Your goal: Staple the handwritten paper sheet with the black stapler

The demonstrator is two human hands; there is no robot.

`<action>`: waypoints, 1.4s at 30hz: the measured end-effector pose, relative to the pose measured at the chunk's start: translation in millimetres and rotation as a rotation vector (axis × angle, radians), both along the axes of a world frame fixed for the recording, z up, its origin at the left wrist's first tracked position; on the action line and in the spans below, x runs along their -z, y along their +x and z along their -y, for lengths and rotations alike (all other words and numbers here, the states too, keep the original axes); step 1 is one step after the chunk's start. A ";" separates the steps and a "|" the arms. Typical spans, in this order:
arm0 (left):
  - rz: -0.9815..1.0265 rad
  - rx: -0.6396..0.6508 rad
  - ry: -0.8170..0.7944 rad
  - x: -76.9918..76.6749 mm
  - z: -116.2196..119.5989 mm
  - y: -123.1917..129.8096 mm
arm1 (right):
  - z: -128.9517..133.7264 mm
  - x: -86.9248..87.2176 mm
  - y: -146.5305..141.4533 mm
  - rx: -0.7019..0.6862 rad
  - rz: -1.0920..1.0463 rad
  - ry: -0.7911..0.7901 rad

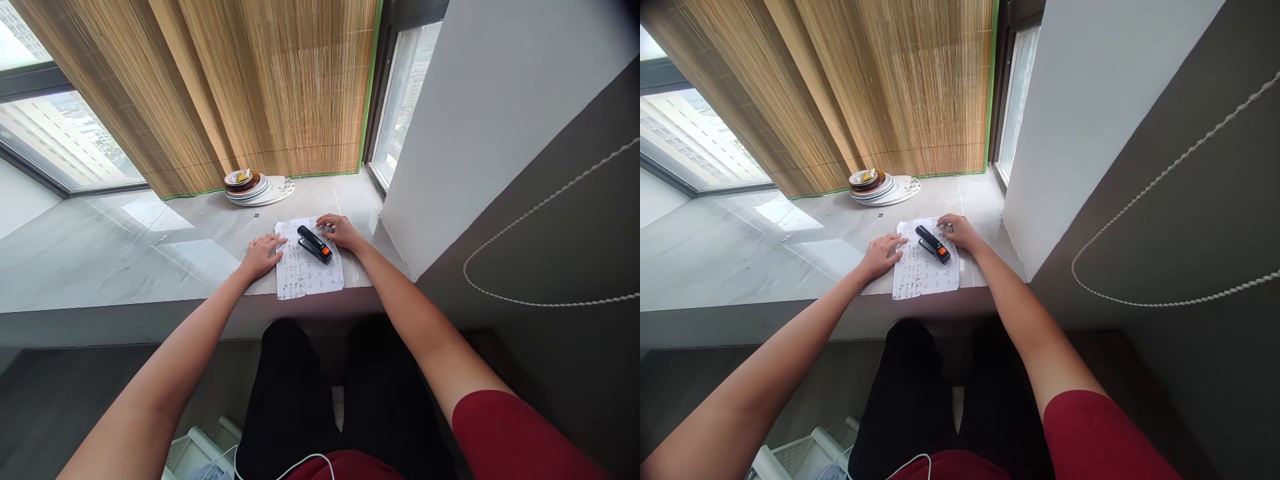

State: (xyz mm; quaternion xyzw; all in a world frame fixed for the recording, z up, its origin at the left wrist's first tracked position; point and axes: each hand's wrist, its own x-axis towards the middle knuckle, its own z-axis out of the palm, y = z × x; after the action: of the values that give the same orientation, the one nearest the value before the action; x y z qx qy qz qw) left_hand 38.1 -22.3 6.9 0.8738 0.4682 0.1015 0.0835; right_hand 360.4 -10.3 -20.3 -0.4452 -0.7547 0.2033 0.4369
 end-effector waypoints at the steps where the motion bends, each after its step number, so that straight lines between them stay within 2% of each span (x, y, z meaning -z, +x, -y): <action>1: -0.001 0.002 0.001 0.2 -0.2 -0.2 | 0.1 0.2 -0.9 -0.005 0.010 0.002; 6: -0.009 -0.004 0.005 1.2 -0.9 -1.2 | -3.4 3.9 -5.3 0.135 0.149 -0.028; 10: -0.011 0.004 0.006 0.8 -0.8 -0.9 | -1.0 -0.4 -4.5 0.281 0.109 -0.003; 12: -0.014 0.003 0.009 0.5 -0.8 -0.5 | 7.9 -7.8 -5.9 0.240 0.028 0.032; 15: -0.020 -0.004 0.008 0.4 -1.0 -0.1 | 30.3 -18.8 -14.5 -0.010 -0.028 -0.042; 17: -0.020 -0.003 0.007 0.5 -0.9 0.1 | 46.4 -21.4 -22.7 -0.110 0.020 -0.094; 21: -0.005 -0.001 0.012 1.4 -1.1 0.1 | 68.2 -15.8 -28.2 -0.007 0.032 -0.069; 24: 0.002 0.008 0.006 2.9 -2.2 -0.1 | 78.5 -11.7 -8.6 0.123 -0.096 -0.072; 27: 0.014 0.005 -0.002 3.7 -2.9 0.3 | 91.6 -10.1 25.8 0.300 -0.191 -0.026; 31: 0.038 0.001 -0.001 1.6 -0.3 0.2 | 108.2 -3.9 60.0 0.342 -0.222 -0.053; 35: 0.075 0.053 0.073 -5.0 7.1 -2.2 | 111.7 1.6 64.5 0.289 -0.288 -0.129; 38: 0.093 0.128 0.164 -11.3 15.7 3.1 | 110.5 -0.5 61.1 0.216 -0.282 -0.163; 42: 0.067 0.361 0.090 -14.4 31.0 35.1 | 113.2 -6.3 60.2 0.163 -0.250 -0.200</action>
State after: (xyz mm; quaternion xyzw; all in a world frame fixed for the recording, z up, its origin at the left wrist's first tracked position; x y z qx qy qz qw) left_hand 73.2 -53.3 21.3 0.9426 0.2956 0.1351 0.0766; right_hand 420.6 -123.5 -14.1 -0.5173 -0.6321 0.2951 0.4957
